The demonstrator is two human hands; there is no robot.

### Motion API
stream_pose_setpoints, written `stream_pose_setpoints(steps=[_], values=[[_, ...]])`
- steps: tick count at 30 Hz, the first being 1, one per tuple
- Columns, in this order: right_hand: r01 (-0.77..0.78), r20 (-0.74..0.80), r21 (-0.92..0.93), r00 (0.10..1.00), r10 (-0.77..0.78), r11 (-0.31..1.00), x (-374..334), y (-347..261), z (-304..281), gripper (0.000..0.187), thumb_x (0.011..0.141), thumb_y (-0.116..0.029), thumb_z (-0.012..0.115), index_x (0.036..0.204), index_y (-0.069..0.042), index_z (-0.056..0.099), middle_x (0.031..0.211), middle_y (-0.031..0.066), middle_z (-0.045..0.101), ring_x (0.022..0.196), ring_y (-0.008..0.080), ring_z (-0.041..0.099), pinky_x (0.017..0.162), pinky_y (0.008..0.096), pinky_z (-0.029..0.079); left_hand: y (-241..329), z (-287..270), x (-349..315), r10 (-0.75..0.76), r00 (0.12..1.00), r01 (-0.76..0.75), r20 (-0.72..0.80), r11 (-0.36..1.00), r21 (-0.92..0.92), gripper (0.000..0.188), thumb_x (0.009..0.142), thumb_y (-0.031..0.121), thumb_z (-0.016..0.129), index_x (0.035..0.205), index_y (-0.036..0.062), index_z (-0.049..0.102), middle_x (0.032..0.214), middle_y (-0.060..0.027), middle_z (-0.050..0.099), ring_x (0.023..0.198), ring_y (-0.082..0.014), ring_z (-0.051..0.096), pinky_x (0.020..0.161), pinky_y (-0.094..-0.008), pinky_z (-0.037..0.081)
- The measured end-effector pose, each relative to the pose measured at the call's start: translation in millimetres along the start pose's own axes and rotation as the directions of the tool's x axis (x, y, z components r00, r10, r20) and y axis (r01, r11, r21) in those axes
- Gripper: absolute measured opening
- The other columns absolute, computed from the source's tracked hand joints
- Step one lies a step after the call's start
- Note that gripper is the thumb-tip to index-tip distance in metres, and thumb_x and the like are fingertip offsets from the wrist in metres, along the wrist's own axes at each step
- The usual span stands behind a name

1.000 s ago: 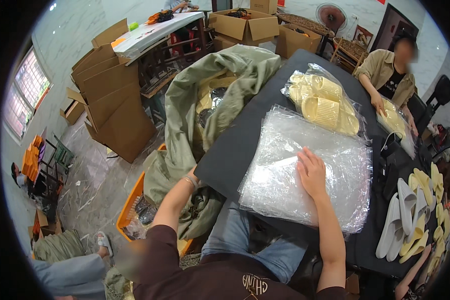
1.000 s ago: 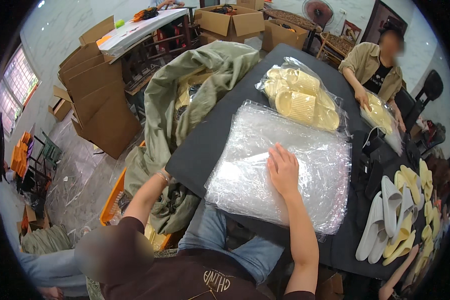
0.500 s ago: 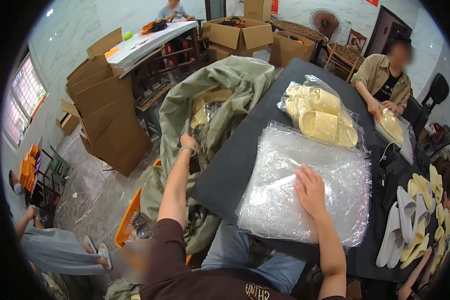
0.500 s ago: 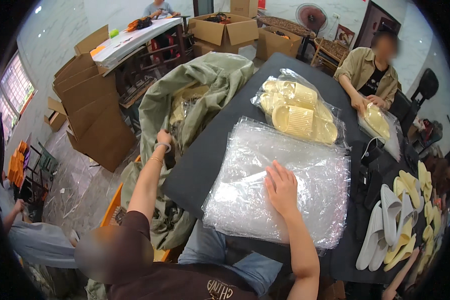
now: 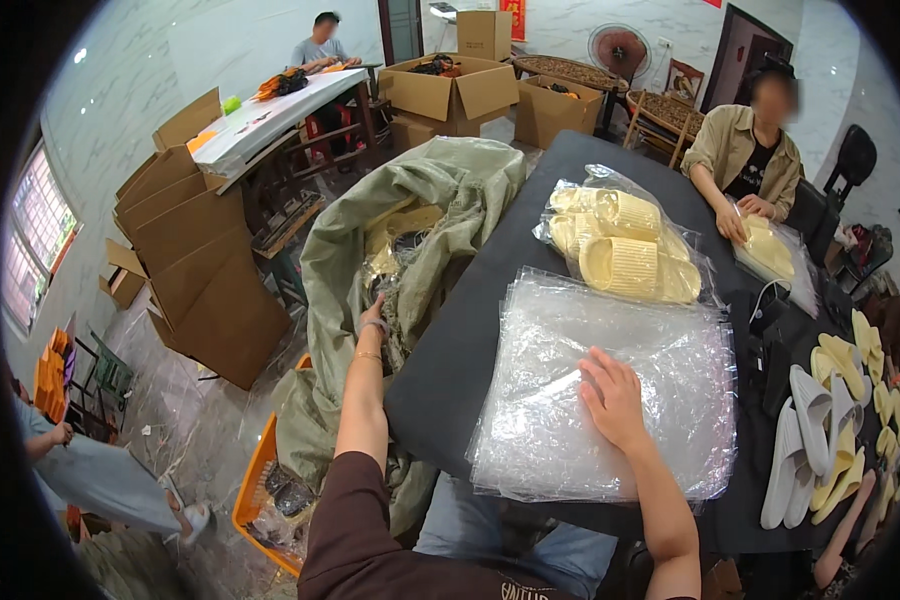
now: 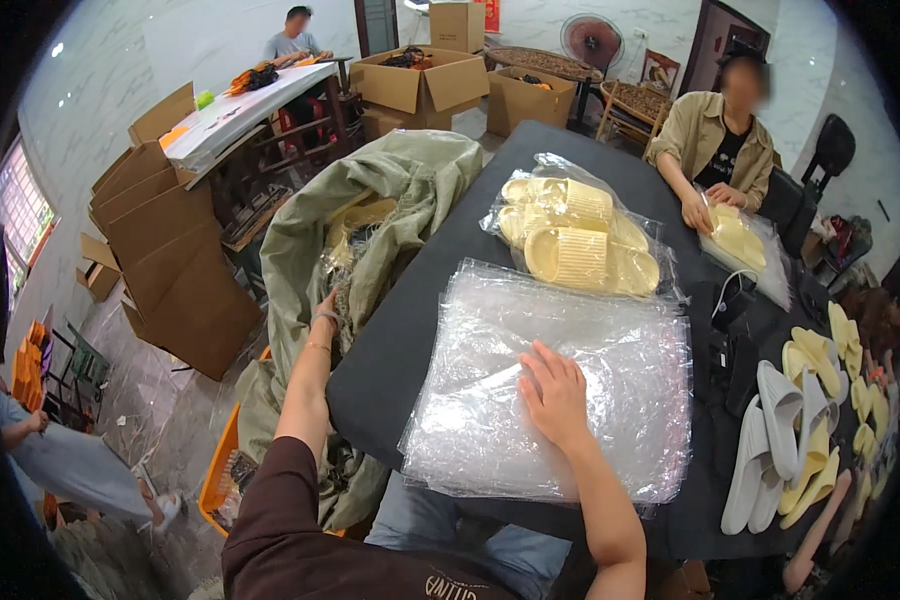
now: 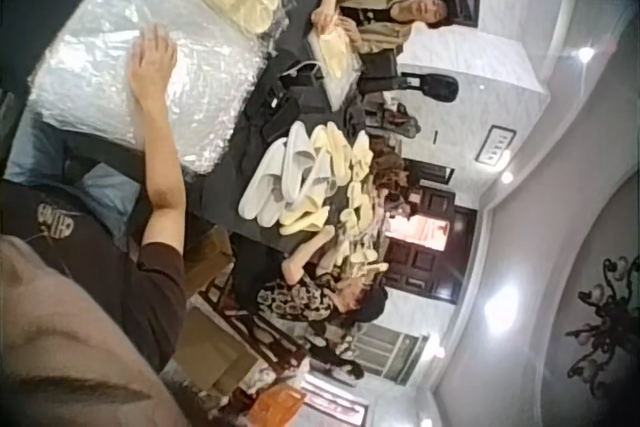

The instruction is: The person packs pairs of slippers into clear plastic bags. They retrieve slippers from a large green sack, place them on a table, and insert them into bags. The person handles multiple pairs of yellow, white, and black slippers throughout the process.

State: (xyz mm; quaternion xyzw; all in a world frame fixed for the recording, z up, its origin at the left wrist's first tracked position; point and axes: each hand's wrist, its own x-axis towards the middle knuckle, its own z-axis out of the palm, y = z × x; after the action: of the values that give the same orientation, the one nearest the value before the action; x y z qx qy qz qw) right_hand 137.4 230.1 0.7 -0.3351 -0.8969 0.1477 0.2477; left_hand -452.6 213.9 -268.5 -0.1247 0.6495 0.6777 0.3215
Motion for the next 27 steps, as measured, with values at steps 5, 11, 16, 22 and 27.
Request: stream_pose_setpoints(steps=[5, 11, 16, 22, 27], values=[[-0.087, -0.017, -0.081, 0.996, 0.085, 0.993, -10, 12, -5, 0.035, 0.088, -0.027, 0.054, 0.121, -0.014, 0.057, 0.136, 0.0066, 0.047, 0.124, 0.0261, 0.042, 0.107, 0.0455, 0.024, 28, 67, -105, 0.449, 0.882, -0.472, 0.145, 0.833, 0.289, 0.057, 0.080, 0.046, 0.068, 0.113, -0.0004, 0.061, 0.105, -0.0082, 0.064, 0.089, -0.0165, 0.055, 0.079, -0.0323, 0.044], [0.014, -0.037, -0.016, 0.999, -0.014, 1.000, -5, 7, 5, 0.035, 0.089, -0.028, 0.054, 0.121, -0.014, 0.057, 0.136, 0.0057, 0.047, 0.123, 0.0256, 0.042, 0.107, 0.0450, 0.025, 169, 16, -223, 0.822, 0.557, -0.828, 0.120, 0.537, 0.162, 0.047, 0.090, 0.038, 0.061, 0.111, -0.0029, 0.060, 0.107, -0.0118, 0.065, 0.095, -0.0185, 0.058, 0.086, -0.0311, 0.043], [0.033, -0.049, 0.006, 0.998, -0.032, 0.999, -7, 11, 10, 0.035, 0.090, -0.029, 0.054, 0.120, -0.012, 0.057, 0.136, 0.0055, 0.048, 0.124, 0.0250, 0.042, 0.107, 0.0450, 0.025, 256, -1, -291, 0.961, 0.181, -0.983, 0.210, 0.172, 0.058, 0.039, 0.088, 0.033, 0.066, 0.102, -0.0037, 0.063, 0.096, -0.0087, 0.066, 0.086, -0.0135, 0.057, 0.078, -0.0273, 0.044], [-0.023, -0.125, 0.246, 0.991, 0.055, 0.969, -3, 22, 9, 0.041, 0.092, -0.032, 0.052, 0.121, -0.004, 0.056, 0.128, 0.0122, 0.053, 0.118, 0.0307, 0.049, 0.104, 0.0452, 0.032, 286, 17, -442, 0.942, 0.248, -0.874, 0.224, 0.318, -0.368, 0.034, 0.088, 0.025, 0.067, 0.107, -0.0026, 0.061, 0.096, -0.0061, 0.064, 0.083, -0.0115, 0.058, 0.073, -0.0265, 0.048], [-0.072, -0.170, 0.712, 0.947, 0.271, 0.699, 3, 16, -7, 0.050, 0.096, -0.042, 0.046, 0.128, -0.004, 0.049, 0.126, 0.0158, 0.055, 0.115, 0.0292, 0.053, 0.099, 0.0420, 0.040, 252, 41, -529, 0.892, 0.320, -0.573, 0.320, 0.451, -0.684, 0.030, 0.092, 0.023, 0.060, 0.111, 0.0012, 0.057, 0.102, -0.0090, 0.064, 0.088, -0.0202, 0.064, 0.075, -0.0348, 0.054]])
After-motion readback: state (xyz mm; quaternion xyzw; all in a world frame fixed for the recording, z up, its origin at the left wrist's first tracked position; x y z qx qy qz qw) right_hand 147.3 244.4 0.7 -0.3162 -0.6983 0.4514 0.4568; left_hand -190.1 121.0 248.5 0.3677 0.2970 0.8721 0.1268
